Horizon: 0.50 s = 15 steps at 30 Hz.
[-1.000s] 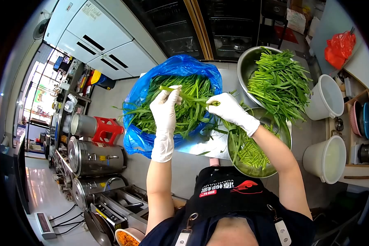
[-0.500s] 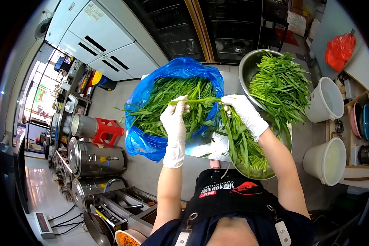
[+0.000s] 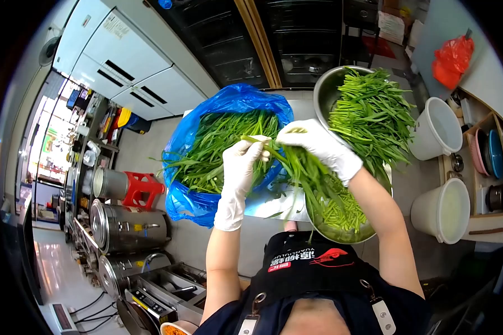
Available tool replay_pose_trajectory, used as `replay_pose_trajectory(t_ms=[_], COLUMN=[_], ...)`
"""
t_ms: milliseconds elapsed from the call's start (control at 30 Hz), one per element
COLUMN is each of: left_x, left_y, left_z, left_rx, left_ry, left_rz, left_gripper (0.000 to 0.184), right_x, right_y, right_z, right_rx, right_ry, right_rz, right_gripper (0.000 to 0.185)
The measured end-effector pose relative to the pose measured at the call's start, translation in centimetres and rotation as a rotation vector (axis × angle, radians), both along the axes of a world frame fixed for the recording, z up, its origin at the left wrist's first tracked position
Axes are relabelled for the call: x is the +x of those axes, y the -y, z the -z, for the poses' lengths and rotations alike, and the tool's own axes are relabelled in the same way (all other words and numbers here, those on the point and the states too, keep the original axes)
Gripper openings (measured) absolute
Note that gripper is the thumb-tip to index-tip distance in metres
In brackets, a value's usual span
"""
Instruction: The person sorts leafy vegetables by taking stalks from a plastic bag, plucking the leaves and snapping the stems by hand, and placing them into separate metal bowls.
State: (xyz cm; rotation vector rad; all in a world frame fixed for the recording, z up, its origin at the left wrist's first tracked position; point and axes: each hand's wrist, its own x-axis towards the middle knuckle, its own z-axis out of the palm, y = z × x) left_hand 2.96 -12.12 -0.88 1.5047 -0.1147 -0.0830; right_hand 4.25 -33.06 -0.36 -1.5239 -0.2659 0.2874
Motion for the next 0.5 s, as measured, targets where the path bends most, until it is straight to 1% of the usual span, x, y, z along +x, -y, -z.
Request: replay_pose_trajectory(t_ms=[33, 67, 133, 167, 233, 267, 300, 367, 433, 500], left_x=[0.0, 0.0, -0.1, -0.1, 0.0, 0.0, -0.2, -0.6, -0.9, -1.4], left_y=[0.4, 0.6, 0.8, 0.8, 1.1, 1.4, 1.8, 2.7, 3.8, 5.3], left_z=[0.3, 0.3, 0.4, 0.6, 1.3, 1.4, 1.2, 1.3, 2.0, 2.2], left_rx=[0.019, 0.019, 0.019, 0.018, 0.032, 0.052, 0.073, 0.048, 0.065, -0.106], left_ry=[-0.004, -0.003, -0.011, -0.018, -0.025, -0.035, -0.044, -0.008, 0.087, 0.071], left_rz=[0.013, 0.009, -0.007, -0.015, -0.020, -0.037, -0.051, -0.072, -0.140, -0.120], left_gripper=[0.018, 0.019, 0.019, 0.019, 0.019, 0.018, 0.018, 0.017, 0.017, 0.019], right_x=[0.2, 0.4, -0.3, -0.4, -1.2, -1.4, -1.6, -1.4, -2.1, -2.9], right_y=[-0.7, -1.2, -1.7, -1.9, -2.1, -2.1, -2.4, -3.0, -2.9, -2.3], right_z=[0.9, 2.1, 1.8, 2.4, 2.2, 2.7, 3.3, 5.0, 4.8, 4.0], right_rx=[-0.014, 0.055, 0.169, 0.185, 0.168, 0.135, 0.100, -0.135, 0.065, 0.249], right_ry=[0.014, -0.041, -0.146, -0.155, -0.083, 0.022, 0.059, 0.212, 0.190, 0.098], right_rz=[-0.061, -0.055, -0.067, -0.064, -0.055, -0.046, 0.008, 0.190, 0.272, 0.308], right_gripper=[0.022, 0.022, 0.022, 0.019, 0.018, 0.019, 0.020, 0.019, 0.017, 0.015])
